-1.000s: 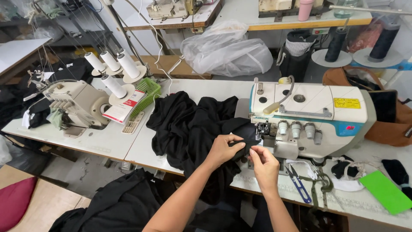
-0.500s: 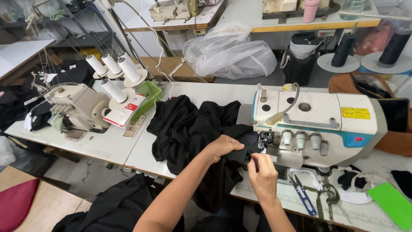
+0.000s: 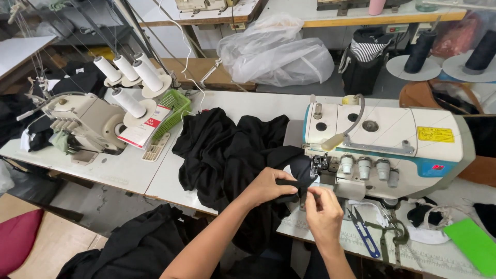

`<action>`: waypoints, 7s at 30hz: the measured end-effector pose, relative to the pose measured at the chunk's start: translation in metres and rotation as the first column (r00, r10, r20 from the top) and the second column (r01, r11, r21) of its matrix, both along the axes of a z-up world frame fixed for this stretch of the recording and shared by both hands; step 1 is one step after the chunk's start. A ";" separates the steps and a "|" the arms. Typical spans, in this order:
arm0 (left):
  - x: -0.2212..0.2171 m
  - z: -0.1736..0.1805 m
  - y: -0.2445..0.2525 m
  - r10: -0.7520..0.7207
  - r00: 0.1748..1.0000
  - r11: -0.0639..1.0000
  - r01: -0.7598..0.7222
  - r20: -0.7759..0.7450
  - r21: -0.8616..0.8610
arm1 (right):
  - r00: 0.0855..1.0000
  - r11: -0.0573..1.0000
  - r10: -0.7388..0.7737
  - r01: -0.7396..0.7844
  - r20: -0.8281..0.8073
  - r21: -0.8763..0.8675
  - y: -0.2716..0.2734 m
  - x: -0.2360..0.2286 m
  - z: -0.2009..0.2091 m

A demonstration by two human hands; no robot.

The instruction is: Sewing small white identification labels onto the edges of black fabric pieces using an industrial overlock machine.

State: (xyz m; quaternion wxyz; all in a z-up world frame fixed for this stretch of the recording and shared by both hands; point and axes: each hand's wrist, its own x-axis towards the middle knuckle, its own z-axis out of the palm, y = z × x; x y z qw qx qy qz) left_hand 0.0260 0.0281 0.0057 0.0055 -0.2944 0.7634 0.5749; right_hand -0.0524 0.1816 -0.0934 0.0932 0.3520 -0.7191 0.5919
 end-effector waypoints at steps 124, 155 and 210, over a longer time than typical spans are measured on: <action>-0.007 -0.113 -0.008 0.026 0.790 0.344 -0.582 -0.612 -0.737 | 0.992 0.838 -0.123 0.107 -0.006 0.535 0.069 -0.001 -0.008; 0.109 -0.139 0.069 0.462 0.819 0.737 -0.567 -0.339 -0.366 | 0.839 0.919 -0.134 0.304 -0.528 0.250 0.046 0.000 -0.046; 0.002 0.010 -0.038 -0.290 0.849 0.933 0.148 -0.441 -0.329 | 0.868 0.966 0.113 -0.210 0.484 0.150 0.007 0.018 0.010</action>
